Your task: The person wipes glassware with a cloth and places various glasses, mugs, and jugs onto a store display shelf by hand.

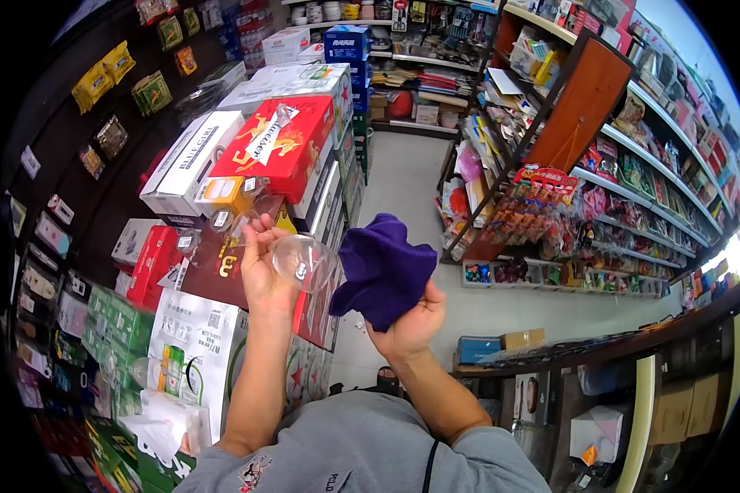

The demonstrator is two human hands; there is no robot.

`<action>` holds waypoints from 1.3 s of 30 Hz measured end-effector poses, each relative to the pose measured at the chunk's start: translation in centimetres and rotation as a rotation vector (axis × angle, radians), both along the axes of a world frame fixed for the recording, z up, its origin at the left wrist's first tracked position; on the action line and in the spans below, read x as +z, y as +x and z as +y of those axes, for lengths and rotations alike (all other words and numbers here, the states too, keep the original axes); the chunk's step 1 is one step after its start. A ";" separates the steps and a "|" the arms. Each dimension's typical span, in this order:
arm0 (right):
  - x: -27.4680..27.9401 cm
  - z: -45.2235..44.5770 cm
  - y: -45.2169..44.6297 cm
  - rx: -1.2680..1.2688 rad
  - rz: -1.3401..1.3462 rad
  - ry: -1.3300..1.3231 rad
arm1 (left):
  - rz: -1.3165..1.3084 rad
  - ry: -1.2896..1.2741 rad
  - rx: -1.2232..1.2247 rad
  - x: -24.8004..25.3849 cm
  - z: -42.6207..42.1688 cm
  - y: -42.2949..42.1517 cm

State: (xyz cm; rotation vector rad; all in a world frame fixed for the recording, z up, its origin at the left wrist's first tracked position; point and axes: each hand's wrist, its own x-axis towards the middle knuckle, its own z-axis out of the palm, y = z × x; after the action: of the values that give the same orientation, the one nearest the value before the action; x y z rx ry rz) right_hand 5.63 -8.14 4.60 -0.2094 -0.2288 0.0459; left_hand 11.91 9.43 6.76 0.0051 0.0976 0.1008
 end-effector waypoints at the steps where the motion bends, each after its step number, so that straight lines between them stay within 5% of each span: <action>1: 0.1 -0.1 -0.1 -0.033 -0.046 -0.035 | 0.001 -0.022 -0.006 0.2 -0.1 0.0; 5: -1.7 2.0 1.2 -0.598 -0.431 -1.098 | -0.007 -0.035 -0.086 0.9 -1.7 -0.6; 11: 1.7 0.0 2.7 -0.746 -0.387 -1.062 | -0.075 0.201 -0.061 0.0 -3.1 -1.6; 13: 3.7 -1.9 2.8 -0.833 -0.713 -1.640 | -0.101 0.269 -0.042 -0.1 -3.5 -1.8; 14: 4.3 -2.2 3.1 -0.879 -0.805 -1.699 | -0.124 0.340 -0.027 -0.1 -3.6 -1.8; 19: 3.4 -1.9 3.8 -0.655 -0.661 -1.681 | -0.339 0.337 -0.023 0.8 -3.6 -1.2; 22: 0.3 0.2 3.9 -0.068 -0.131 -0.942 | -0.424 0.414 -0.004 0.9 -3.8 -1.0; 23: -0.1 0.4 3.9 -0.067 -0.134 -0.943 | -0.459 0.476 0.010 0.9 -3.8 -0.9; 25: -0.8 0.5 3.9 -0.461 -0.355 -1.222 | -0.470 0.463 -0.015 0.8 -3.6 -0.8; 27: 0.6 -0.3 4.1 -0.594 -0.351 -1.368 | -0.116 0.774 -0.003 3.3 -3.9 -1.8; 29: 1.3 -1.4 5.1 -1.197 -0.780 -1.746 | -0.015 0.784 -0.029 3.3 -4.3 -1.7; 33: 1.5 -1.4 6.0 -1.263 -0.796 -1.625 | 0.064 0.652 0.005 2.6 -5.2 -1.6; 37: 0.9 -0.1 5.6 -0.745 -0.278 -1.394 | -0.188 0.575 0.020 3.3 -5.4 -1.3; 39: 0.4 0.2 4.9 0.112 0.043 -1.046 | -0.487 0.581 -0.086 2.4 -4.5 -0.5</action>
State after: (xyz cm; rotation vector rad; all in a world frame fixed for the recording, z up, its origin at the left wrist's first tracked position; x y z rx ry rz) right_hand 10.51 -7.92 5.00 -1.2354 -0.1549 0.2823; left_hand 11.43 4.97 9.14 0.5616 -0.4209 0.0393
